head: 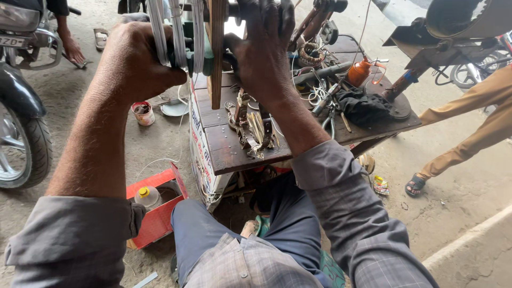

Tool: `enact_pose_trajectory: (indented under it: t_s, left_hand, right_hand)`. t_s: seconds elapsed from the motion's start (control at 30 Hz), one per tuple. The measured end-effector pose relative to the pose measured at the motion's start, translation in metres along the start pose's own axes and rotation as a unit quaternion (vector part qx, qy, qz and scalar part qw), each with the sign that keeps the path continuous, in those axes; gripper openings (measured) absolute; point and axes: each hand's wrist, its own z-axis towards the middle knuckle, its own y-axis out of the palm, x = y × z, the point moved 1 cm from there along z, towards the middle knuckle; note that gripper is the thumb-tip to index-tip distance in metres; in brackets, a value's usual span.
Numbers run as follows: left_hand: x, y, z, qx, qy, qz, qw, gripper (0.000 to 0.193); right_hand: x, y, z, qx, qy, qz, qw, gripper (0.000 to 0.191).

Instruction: The person winds a thin white wire onto a green grooved pulley using a hand-cranked machine. They use pliers to cut the wire and a wrench to tighten the pulley assembly, then continue winding the wire by hand.

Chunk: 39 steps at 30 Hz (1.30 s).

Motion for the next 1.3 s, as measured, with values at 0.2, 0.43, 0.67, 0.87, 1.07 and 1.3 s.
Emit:
enact_pose_trajectory:
  t_s: [0.2, 0.43, 0.67, 0.87, 1.07, 1.3]
  left_hand:
    - [-0.003, 0.002, 0.002, -0.006, -0.006, 0.002, 1.0, 0.029]
    - [-0.003, 0.002, 0.001, -0.007, -0.011, 0.009, 1.0, 0.029]
    - [-0.003, 0.002, 0.0, -0.022, -0.07, -0.002, 0.997, 0.029]
    - [-0.01, 0.003, 0.007, 0.016, -0.018, 0.025, 0.999, 0.024]
    - [-0.008, -0.001, 0.011, 0.078, 0.055, 0.052, 0.994, 0.027]
    - [-0.009, 0.0, 0.013, 0.028, -0.032, 0.042, 0.998, 0.025]
  right_hand:
    - [-0.002, -0.001, 0.001, 0.032, -0.035, -0.04, 0.998, 0.018]
    - [0.0, -0.006, -0.003, -0.045, -0.028, -0.022, 0.998, 0.012]
    - [0.001, 0.009, 0.001, 0.02, -0.019, -0.066, 0.997, 0.027]
    - [0.005, 0.002, 0.002, 0.005, -0.006, 0.022, 1.0, 0.083]
    - [-0.009, 0.007, 0.008, 0.027, -0.043, -0.098, 0.994, 0.034]
    - [-0.007, 0.018, 0.009, 0.032, -0.001, -0.089, 0.996, 0.059]
